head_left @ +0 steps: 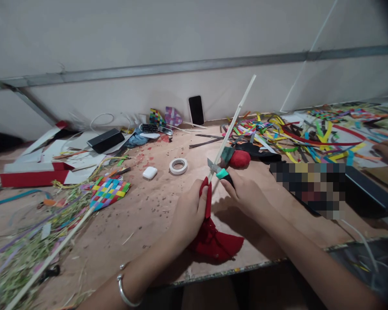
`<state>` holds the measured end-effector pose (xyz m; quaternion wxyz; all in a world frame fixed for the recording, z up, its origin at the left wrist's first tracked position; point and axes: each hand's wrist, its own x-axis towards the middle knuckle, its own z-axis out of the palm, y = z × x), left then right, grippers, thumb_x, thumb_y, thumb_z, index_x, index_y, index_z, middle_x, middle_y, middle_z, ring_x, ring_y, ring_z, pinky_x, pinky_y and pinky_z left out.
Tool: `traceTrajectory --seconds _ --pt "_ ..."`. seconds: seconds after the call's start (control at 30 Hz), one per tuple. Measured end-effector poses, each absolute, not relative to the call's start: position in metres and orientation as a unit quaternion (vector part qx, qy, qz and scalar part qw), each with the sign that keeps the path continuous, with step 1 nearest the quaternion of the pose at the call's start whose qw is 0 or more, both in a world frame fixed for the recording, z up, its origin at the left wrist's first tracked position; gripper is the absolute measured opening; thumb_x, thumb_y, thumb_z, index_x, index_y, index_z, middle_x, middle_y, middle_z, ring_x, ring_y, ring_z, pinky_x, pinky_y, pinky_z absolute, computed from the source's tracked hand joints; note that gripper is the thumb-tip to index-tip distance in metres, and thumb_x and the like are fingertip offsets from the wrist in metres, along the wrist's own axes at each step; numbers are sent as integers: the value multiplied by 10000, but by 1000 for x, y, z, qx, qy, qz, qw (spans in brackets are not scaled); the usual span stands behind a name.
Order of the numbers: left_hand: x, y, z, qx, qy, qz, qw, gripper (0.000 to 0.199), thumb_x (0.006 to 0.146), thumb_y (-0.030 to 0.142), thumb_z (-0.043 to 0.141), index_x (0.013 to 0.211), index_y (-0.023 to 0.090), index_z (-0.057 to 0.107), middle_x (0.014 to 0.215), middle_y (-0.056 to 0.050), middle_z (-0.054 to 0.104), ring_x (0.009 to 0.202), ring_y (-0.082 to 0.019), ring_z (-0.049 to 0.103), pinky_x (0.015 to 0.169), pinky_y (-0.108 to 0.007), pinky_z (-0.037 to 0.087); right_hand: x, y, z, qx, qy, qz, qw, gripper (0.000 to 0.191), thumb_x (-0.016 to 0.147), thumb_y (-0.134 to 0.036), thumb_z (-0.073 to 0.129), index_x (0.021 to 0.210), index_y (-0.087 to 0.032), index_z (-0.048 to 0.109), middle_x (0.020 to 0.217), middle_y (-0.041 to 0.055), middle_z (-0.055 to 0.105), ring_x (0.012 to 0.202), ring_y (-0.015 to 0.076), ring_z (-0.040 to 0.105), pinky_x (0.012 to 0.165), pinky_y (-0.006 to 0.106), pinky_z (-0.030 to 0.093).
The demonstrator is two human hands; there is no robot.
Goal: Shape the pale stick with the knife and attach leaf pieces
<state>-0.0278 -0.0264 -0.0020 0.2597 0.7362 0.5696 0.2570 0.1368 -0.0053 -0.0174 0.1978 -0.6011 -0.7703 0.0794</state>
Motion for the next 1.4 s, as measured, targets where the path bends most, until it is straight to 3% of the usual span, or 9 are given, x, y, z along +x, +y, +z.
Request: traceTrajectory --seconds 0.17,0.3,0.53,0.73,0.83,1.17,1.4 --pt "-22 -38 -4 748 545 253 282 356 897 416 222 927 203 505 729 -20 599 646 -126 538 601 -235 383 166 12 -16 -679 -701 32 217 448 898 -457 174 990 -144 480 715 95 600 582 179 541 498 232 238" --pt "-22 -36 -5 741 543 252 303 354 896 417 221 858 197 496 725 -16 583 633 -122 512 586 -231 363 185 19 -20 -665 -706 14 241 453 891 -473 190 955 -135 484 762 119 602 674 202 558 541 241 291" --pt "-28 -23 -6 710 564 294 302 374 893 443 219 893 182 486 778 -16 584 689 -125 522 633 -228 364 154 1 -15 -564 -797 108 187 382 894 -409 266 1121 -172 463 880 87 627 783 185 581 629 241 362" --pt "-27 -25 -5 712 553 293 320 369 893 441 220 895 185 486 794 -18 582 723 -132 530 677 -240 380 154 -5 -4 -574 -798 79 166 326 886 -370 304 989 -172 542 836 81 637 686 165 571 586 237 347" --pt "-28 -24 -3 715 551 290 317 375 892 445 217 895 184 486 779 -17 575 705 -131 524 665 -240 378 154 -7 1 -582 -794 61 162 323 882 -362 318 1012 -173 546 792 77 636 646 166 561 580 243 346" --pt "-29 -25 -3 744 550 253 282 369 900 428 196 955 203 483 808 -18 596 729 -133 537 643 -231 360 165 -1 -13 -556 -801 131 182 374 891 -405 278 1071 -180 516 894 76 637 761 178 587 647 252 387" --pt "-28 -25 -3 748 556 238 274 353 901 425 200 873 196 467 712 10 553 644 -114 497 603 -219 337 161 -3 -12 -583 -790 78 170 386 890 -392 275 1106 -165 500 874 89 638 781 183 587 681 252 389"
